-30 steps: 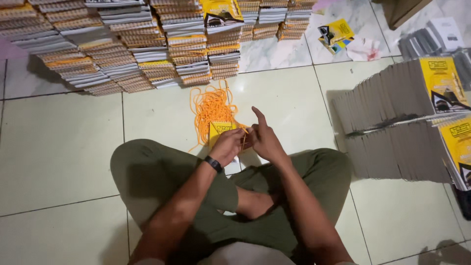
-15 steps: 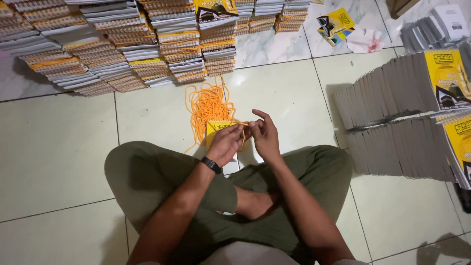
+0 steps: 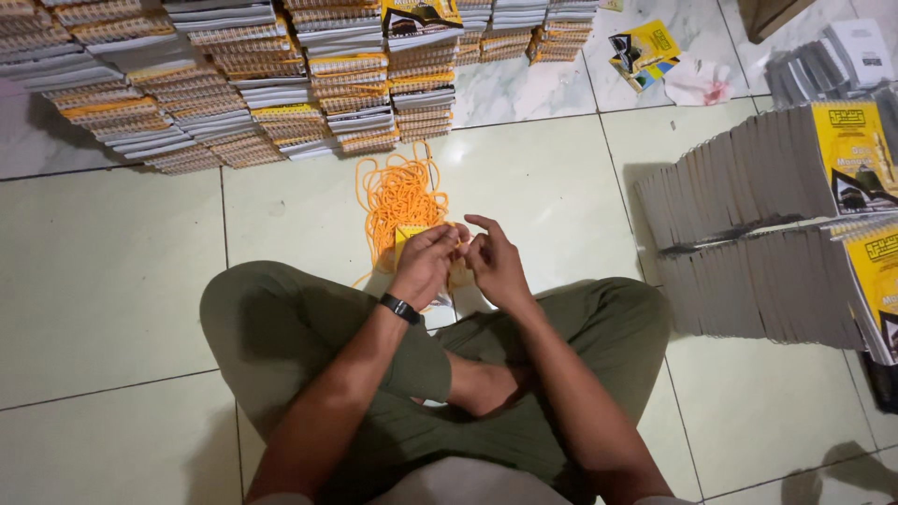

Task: The person sits on the floor and bundles stacks of yellow-covered notebooks using orange rubber bands. They pick up a stack, wrap the band around it, and place the finished bundle onto a pile. The person occasionally flips through the pages of a notebook before bundling it.

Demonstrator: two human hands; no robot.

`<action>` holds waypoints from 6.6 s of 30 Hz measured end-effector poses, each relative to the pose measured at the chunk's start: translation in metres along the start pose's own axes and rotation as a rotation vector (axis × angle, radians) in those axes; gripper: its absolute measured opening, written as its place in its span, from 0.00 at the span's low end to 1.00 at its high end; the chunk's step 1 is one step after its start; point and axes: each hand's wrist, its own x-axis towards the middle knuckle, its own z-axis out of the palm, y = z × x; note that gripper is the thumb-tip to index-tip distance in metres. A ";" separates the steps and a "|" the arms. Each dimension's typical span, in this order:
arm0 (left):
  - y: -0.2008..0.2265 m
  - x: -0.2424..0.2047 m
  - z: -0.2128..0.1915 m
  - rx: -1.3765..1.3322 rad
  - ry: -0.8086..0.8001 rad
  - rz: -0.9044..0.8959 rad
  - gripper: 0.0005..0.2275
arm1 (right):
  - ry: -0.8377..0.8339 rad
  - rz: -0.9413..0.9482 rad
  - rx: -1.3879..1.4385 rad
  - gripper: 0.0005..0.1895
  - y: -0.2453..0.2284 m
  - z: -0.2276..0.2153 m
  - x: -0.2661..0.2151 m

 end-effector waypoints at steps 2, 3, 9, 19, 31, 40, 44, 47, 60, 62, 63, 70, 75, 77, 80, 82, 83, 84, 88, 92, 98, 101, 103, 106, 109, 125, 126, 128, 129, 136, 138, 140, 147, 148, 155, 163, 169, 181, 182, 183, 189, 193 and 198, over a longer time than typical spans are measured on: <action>0.007 0.003 -0.006 0.044 0.009 0.067 0.05 | -0.031 0.017 -0.026 0.20 0.007 -0.001 0.000; 0.010 0.005 -0.008 0.086 0.021 0.134 0.05 | -0.064 0.037 -0.053 0.18 0.011 -0.002 0.001; 0.027 0.005 -0.007 0.197 0.080 0.306 0.04 | -0.335 0.135 -0.481 0.07 0.024 -0.015 0.001; 0.036 0.003 -0.008 0.162 0.090 0.357 0.04 | -0.517 0.303 -0.978 0.13 0.040 -0.013 0.005; 0.045 0.004 -0.009 0.142 0.082 0.388 0.06 | -0.615 0.482 -1.179 0.23 0.044 -0.009 -0.003; 0.049 0.000 -0.007 0.140 0.086 0.404 0.07 | -0.634 0.477 -1.207 0.25 0.050 -0.010 -0.006; 0.049 0.000 -0.008 0.119 0.098 0.398 0.07 | -0.630 0.496 -1.248 0.27 0.052 -0.009 -0.008; 0.049 0.005 -0.009 0.122 0.100 0.412 0.07 | -0.634 0.513 -1.248 0.28 0.051 -0.008 -0.005; 0.054 0.000 -0.010 0.157 0.085 0.442 0.09 | -0.661 0.510 -1.279 0.36 0.059 -0.009 -0.007; 0.056 -0.002 -0.008 0.166 0.078 0.445 0.09 | -0.651 0.518 -1.263 0.35 0.059 -0.009 -0.004; 0.057 -0.003 -0.008 0.174 0.076 0.446 0.10 | -0.646 0.527 -1.249 0.34 0.059 -0.009 -0.003; 0.052 -0.003 -0.009 0.167 0.050 0.445 0.07 | -0.629 0.503 -1.253 0.29 0.060 -0.011 -0.006; 0.039 -0.003 -0.013 0.245 -0.026 0.387 0.03 | -0.381 0.410 -0.771 0.20 -0.016 -0.036 0.000; 0.040 -0.007 -0.010 0.303 -0.075 0.323 0.03 | -0.229 0.154 -0.352 0.17 -0.026 -0.036 -0.003; 0.036 -0.011 -0.009 0.416 -0.183 0.209 0.04 | -0.095 -0.102 0.197 0.16 -0.029 -0.035 -0.004; 0.032 -0.012 -0.011 0.473 -0.244 0.157 0.05 | -0.120 -0.106 0.329 0.17 -0.020 -0.033 -0.004; 0.030 -0.012 -0.013 0.501 -0.284 0.113 0.03 | -0.142 -0.110 0.367 0.16 -0.012 -0.031 -0.004; 0.028 -0.011 -0.015 0.528 -0.324 0.068 0.02 | -0.164 -0.115 0.405 0.15 -0.004 -0.029 -0.003; 0.025 -0.011 -0.022 0.521 -0.342 0.011 0.03 | -0.198 -0.088 0.452 0.14 0.000 -0.030 -0.006; 0.031 -0.012 -0.022 0.593 -0.472 -0.078 0.05 | -0.254 -0.008 0.503 0.11 0.007 -0.033 -0.004; 0.033 -0.013 -0.011 0.633 -0.423 -0.082 0.05 | -0.208 0.013 0.406 0.06 0.014 -0.035 0.001; 0.027 -0.005 -0.007 0.767 -0.246 0.132 0.11 | 0.041 -0.035 0.254 0.04 0.007 -0.029 0.002; 0.023 -0.003 -0.007 0.876 -0.124 0.307 0.15 | 0.230 -0.073 0.157 0.04 0.006 -0.023 0.001; 0.014 -0.006 -0.015 1.057 -0.144 0.383 0.12 | 0.391 -0.166 -0.026 0.04 0.007 -0.014 0.000; 0.002 -0.011 -0.015 0.690 -0.121 0.074 0.12 | 0.411 -0.264 -0.074 0.03 0.000 -0.003 -0.003; 0.010 -0.006 -0.020 0.520 0.044 -0.153 0.03 | -0.024 -0.286 -0.004 0.02 -0.006 -0.012 -0.006; 0.010 -0.006 -0.021 0.583 -0.028 -0.167 0.02 | -0.027 -0.327 -0.035 0.02 -0.009 -0.014 -0.006; 0.013 -0.006 -0.023 0.590 -0.083 -0.177 0.02 | -0.058 -0.313 0.004 0.02 -0.008 -0.007 -0.007; 0.014 -0.007 -0.025 0.598 -0.135 -0.184 0.03 | -0.091 -0.302 0.045 0.03 -0.008 -0.002 -0.007; 0.021 -0.010 -0.030 0.645 -0.134 -0.154 0.02 | -0.144 -0.325 0.061 0.04 -0.008 0.004 -0.011; 0.022 -0.005 -0.029 0.924 -0.138 -0.047 0.04 | -0.118 -0.264 -0.062 0.04 -0.012 0.004 -0.012; 0.017 -0.003 -0.035 1.064 -0.118 -0.001 0.06 | -0.099 -0.239 -0.094 0.04 0.000 0.006 -0.011; 0.007 -0.007 -0.022 1.285 -0.060 0.417 0.04 | 0.105 0.053 -0.035 0.05 0.014 0.015 -0.008; 0.008 -0.010 -0.019 1.285 -0.060 0.417 0.04 | 0.105 0.053 -0.035 0.05 0.015 0.017 -0.006; 0.007 -0.019 -0.009 1.234 -0.076 0.601 0.07 | 0.133 0.367 0.752 0.02 0.022 0.018 0.000; -0.001 -0.009 -0.013 0.959 -0.022 0.471 0.07 | 0.137 0.344 0.972 0.02 0.028 0.021 -0.001; -0.001 -0.006 -0.015 0.887 -0.001 0.416 0.07 | 0.234 0.360 0.861 0.03 0.031 0.026 0.001; 0.004 0.005 -0.030 0.566 0.068 0.087 0.08 | 0.218 0.173 0.358 0.04 0.012 0.022 -0.010; 0.004 0.005 -0.030 0.504 0.040 0.072 0.12 | 0.212 0.174 0.405 0.04 0.007 0.021 -0.011; 0.005 0.004 -0.032 0.440 0.014 0.061 0.16 | 0.204 0.175 0.452 0.04 0.000 0.020 -0.012; 0.002 -0.001 -0.032 1.289 -0.129 0.656 0.02 | 0.199 0.284 0.522 0.06 0.021 0.017 -0.006; -0.002 -0.002 -0.035 1.487 -0.200 0.753 0.04 | 0.183 0.287 0.486 0.06 0.025 0.012 -0.005; -0.002 -0.006 -0.033 1.807 -0.209 0.958 0.06 | 0.130 0.261 0.382 0.05 0.028 0.006 0.000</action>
